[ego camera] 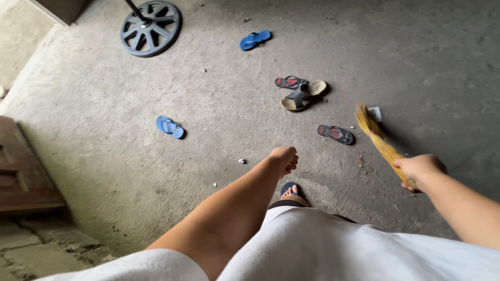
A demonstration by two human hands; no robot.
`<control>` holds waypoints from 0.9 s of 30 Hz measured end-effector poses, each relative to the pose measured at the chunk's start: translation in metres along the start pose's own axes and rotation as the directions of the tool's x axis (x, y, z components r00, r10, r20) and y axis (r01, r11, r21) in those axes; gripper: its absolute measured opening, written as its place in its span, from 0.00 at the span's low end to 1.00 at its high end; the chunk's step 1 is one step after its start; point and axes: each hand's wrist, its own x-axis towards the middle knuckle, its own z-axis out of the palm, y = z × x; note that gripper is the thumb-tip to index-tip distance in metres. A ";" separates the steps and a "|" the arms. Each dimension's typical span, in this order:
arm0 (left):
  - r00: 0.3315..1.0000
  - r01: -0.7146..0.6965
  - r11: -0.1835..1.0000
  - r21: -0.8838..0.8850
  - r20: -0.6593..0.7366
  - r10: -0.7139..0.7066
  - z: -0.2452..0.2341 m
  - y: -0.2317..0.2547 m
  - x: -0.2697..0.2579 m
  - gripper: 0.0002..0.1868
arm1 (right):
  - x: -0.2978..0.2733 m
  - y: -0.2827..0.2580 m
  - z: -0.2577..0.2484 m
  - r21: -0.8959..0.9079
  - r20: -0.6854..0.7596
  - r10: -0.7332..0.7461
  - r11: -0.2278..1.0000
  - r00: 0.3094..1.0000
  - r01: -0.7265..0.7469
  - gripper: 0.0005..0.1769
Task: The person sweeps debris across a concrete floor into a pile using a hand broom.
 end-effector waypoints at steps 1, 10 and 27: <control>1.000 0.019 1.000 -0.005 -0.003 -0.019 -0.004 0.000 0.003 0.15 | 0.008 0.000 0.003 -0.040 0.023 0.057 0.998 0.998 -0.056 0.23; 1.000 0.017 0.998 -0.067 -0.022 -0.018 -0.038 -0.021 0.036 0.13 | -0.047 -0.071 0.076 -0.424 0.327 -0.060 0.883 0.943 0.203 0.23; 0.997 0.002 0.992 -0.123 -0.079 -0.011 -0.034 0.030 0.039 0.12 | -0.066 -0.171 0.042 -0.038 0.381 -0.422 0.882 0.823 0.470 0.25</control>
